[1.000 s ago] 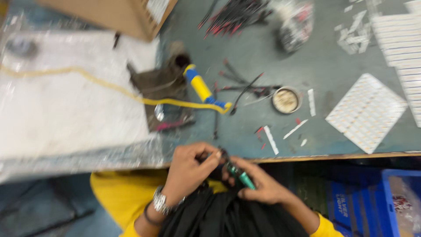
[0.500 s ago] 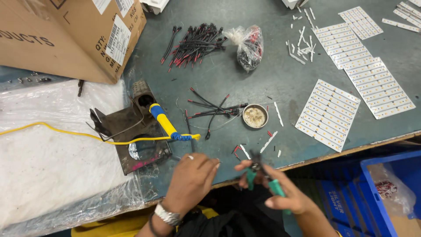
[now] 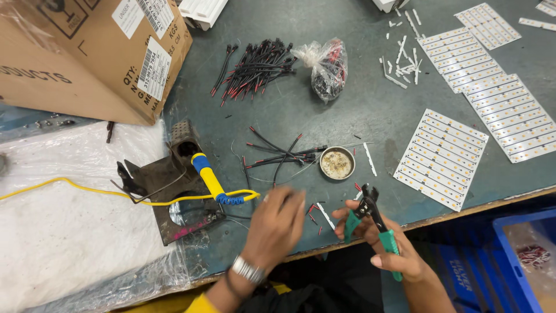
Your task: The person solders wires to LED strips inside a white fixture, then uses wire cutters to strip and trim black wires on the workbench. The person handles solder, a soldering iron, LED strips, and wires throughout the clip.
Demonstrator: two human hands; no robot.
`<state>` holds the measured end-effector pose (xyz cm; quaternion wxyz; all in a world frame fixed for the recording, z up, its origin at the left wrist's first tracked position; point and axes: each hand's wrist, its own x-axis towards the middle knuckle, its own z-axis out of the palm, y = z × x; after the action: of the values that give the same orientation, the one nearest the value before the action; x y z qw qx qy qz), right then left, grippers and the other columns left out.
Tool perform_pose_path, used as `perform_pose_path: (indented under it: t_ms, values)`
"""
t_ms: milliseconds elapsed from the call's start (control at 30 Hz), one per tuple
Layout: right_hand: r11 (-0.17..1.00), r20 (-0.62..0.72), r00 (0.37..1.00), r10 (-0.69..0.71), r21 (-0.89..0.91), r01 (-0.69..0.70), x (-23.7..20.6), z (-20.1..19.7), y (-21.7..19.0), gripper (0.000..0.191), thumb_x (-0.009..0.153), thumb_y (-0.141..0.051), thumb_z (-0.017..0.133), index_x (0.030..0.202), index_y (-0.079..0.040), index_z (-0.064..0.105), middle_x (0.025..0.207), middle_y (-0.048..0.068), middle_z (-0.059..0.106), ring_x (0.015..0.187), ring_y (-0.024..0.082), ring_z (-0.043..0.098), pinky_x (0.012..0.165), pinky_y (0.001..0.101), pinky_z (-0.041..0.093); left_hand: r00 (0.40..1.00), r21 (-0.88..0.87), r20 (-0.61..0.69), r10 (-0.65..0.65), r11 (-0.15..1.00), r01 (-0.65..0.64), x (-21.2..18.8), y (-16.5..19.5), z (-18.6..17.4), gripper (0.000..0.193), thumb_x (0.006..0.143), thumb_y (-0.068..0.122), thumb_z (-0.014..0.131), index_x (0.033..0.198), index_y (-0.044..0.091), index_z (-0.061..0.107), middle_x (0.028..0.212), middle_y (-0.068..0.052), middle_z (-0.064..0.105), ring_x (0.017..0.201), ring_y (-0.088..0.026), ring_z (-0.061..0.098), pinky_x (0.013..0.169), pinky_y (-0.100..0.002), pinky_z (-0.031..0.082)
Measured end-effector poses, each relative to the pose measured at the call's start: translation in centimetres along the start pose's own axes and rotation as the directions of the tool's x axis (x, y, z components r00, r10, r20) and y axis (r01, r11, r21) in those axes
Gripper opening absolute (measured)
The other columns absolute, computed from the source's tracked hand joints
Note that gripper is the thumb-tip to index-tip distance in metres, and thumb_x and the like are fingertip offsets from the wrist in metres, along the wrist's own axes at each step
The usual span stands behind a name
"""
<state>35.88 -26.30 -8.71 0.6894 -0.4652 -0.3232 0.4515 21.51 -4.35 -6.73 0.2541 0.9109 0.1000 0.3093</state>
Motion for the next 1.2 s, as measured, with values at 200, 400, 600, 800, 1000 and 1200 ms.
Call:
perform_pose_path:
  t_ms: [200, 400, 600, 800, 1000, 1200]
  values:
    - [0.999, 0.033, 0.999, -0.035, 0.015, 0.035, -1.0, -0.8, 0.1, 0.101, 0.062, -0.024, 0.069, 0.155, 0.003, 0.038, 0.144, 0.03, 0.056, 0.121, 0.039, 0.062, 0.104, 0.0524, 0.047, 0.944, 0.399, 0.11, -0.311, 0.883, 0.245, 10.2, -2.3, 5.4, 0.012, 0.086, 0.006, 0.064, 0.09, -0.003, 0.07, 0.106, -0.022, 0.061, 0.089, -0.038, 0.068, 0.074, -0.045, 0.058]
    - [0.999, -0.017, 0.999, -0.041, 0.028, 0.041, -2.3, -2.5, 1.3, 0.104, 0.06, -0.022, 0.069, 0.155, 0.003, 0.036, 0.144, 0.032, 0.055, 0.122, 0.041, 0.063, 0.106, 0.0555, 0.047, 0.94, 0.483, 0.086, -0.33, 0.839, 0.251, 11.5, -3.4, 6.3, 0.011, 0.082, 0.004, 0.063, 0.085, 0.001, 0.073, 0.101, -0.022, 0.065, 0.084, -0.039, 0.071, 0.071, -0.048, 0.058]
    - [0.996, -0.073, 0.996, -0.044, 0.072, 0.05, -3.0, -4.8, 2.4, 0.102, 0.064, -0.023, 0.071, 0.156, 0.003, 0.033, 0.144, 0.033, 0.054, 0.125, 0.044, 0.061, 0.109, 0.0598, 0.042, 0.971, 0.379, -0.003, -0.238, 0.898, 0.222, 11.4, -3.8, 7.0, 0.008, 0.076, 0.01, 0.067, 0.079, 0.005, 0.073, 0.085, -0.02, 0.069, 0.078, -0.039, 0.07, 0.066, -0.05, 0.056]
    - [0.995, -0.126, 0.991, 0.034, 0.097, -0.022, 3.0, -6.3, 4.0, 0.101, 0.065, -0.025, 0.073, 0.154, 0.001, 0.034, 0.144, 0.033, 0.054, 0.124, 0.045, 0.061, 0.107, 0.0613, 0.043, 0.961, 0.27, -0.106, -0.255, 0.923, 0.274, 12.8, -3.5, 7.7, 0.012, 0.085, 0.015, 0.062, 0.09, 0.005, 0.066, 0.079, -0.017, 0.072, 0.074, -0.037, 0.073, 0.064, -0.05, 0.058]
    - [0.992, -0.195, 0.976, 0.095, 0.104, -0.075, 7.9, -3.0, 6.7, 0.1, 0.065, -0.028, 0.075, 0.153, -0.001, 0.035, 0.143, 0.032, 0.053, 0.123, 0.046, 0.061, 0.106, 0.0629, 0.044, 0.897, -0.067, -0.364, -0.253, 0.967, 0.245, 14.6, -5.0, 8.9, 0.023, 0.104, 0.026, 0.055, 0.118, 0.015, 0.069, 0.094, -0.01, 0.075, 0.084, -0.028, 0.074, 0.079, -0.038, 0.059]
    - [0.987, -0.261, 0.956, 0.13, 0.127, -0.1, 6.9, -3.6, 7.0, 0.099, 0.066, -0.03, 0.078, 0.152, -0.003, 0.036, 0.143, 0.032, 0.053, 0.121, 0.048, 0.061, 0.104, 0.0645, 0.045, 0.81, -0.328, -0.457, -0.368, 0.916, 0.232, 14.3, -4.8, 7.3, 0.021, 0.105, 0.035, 0.064, 0.112, 0.018, 0.075, 0.098, -0.002, 0.078, 0.078, -0.016, 0.074, 0.074, -0.027, 0.058]
